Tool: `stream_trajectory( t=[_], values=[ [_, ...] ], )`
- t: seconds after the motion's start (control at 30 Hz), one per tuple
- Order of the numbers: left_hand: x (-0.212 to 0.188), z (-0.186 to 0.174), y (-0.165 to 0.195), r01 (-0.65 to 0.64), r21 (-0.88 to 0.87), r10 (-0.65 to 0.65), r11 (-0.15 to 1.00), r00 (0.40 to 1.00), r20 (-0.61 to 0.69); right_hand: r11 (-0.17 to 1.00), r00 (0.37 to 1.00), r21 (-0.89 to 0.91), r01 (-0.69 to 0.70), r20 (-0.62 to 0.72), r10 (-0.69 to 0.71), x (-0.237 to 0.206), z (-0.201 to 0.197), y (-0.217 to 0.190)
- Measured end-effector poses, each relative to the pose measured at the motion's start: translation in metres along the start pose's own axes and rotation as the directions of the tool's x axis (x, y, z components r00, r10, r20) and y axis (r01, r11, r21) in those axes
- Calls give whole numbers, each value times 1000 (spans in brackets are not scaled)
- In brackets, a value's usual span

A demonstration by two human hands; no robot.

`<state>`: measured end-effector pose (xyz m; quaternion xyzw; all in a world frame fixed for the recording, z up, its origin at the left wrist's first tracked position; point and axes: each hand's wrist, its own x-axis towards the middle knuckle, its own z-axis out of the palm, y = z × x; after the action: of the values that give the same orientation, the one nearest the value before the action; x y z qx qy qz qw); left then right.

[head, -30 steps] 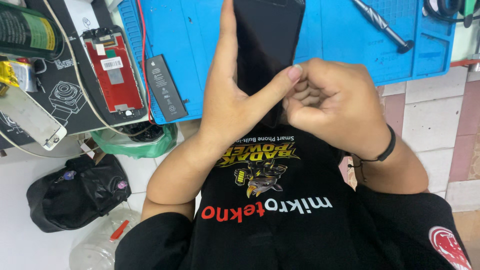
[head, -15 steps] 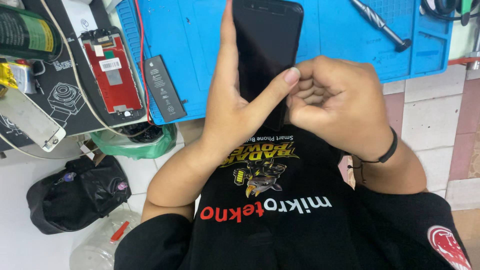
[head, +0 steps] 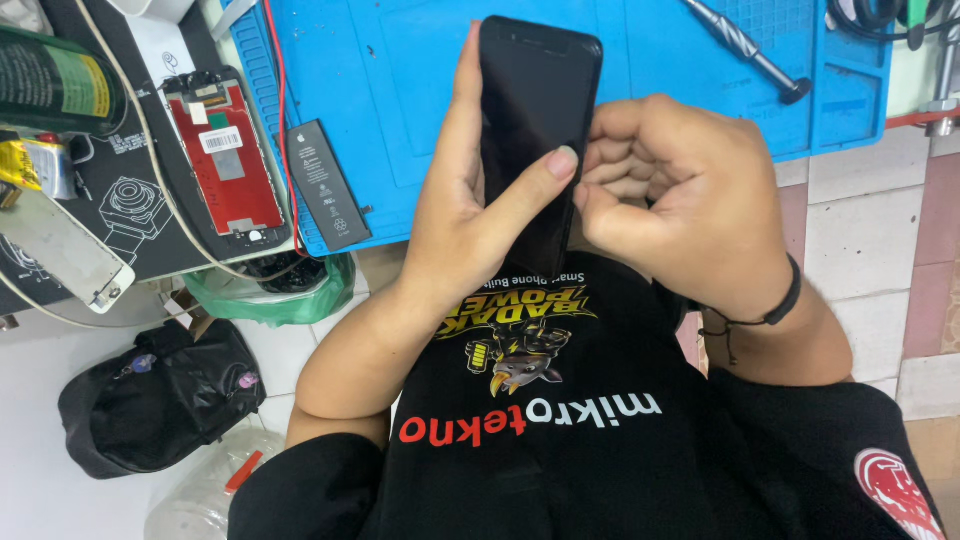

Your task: The person reassembles a smartphone at a repair bench, pressing the screen assembly onto the frame and running a fingernail along the edges to seat it. They then pry open the back cover, lift out the internal battery, and set the opened phone body on the mat.

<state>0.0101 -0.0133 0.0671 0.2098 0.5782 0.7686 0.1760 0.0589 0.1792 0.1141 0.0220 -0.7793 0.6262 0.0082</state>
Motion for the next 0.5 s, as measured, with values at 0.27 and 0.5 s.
stream_trajectory(
  t=[0.27, 0.5],
  values=[
    [-2, 0, 1, -26, 88, 26, 996, 1000, -1, 992, 999, -123, -33, -40, 28, 2, 4, -3],
    [0, -1, 10, -1, 135, -6, 991, 999, 49, 991, 991, 41, -129, 35, 128, 6, -2, -12]
  ],
)
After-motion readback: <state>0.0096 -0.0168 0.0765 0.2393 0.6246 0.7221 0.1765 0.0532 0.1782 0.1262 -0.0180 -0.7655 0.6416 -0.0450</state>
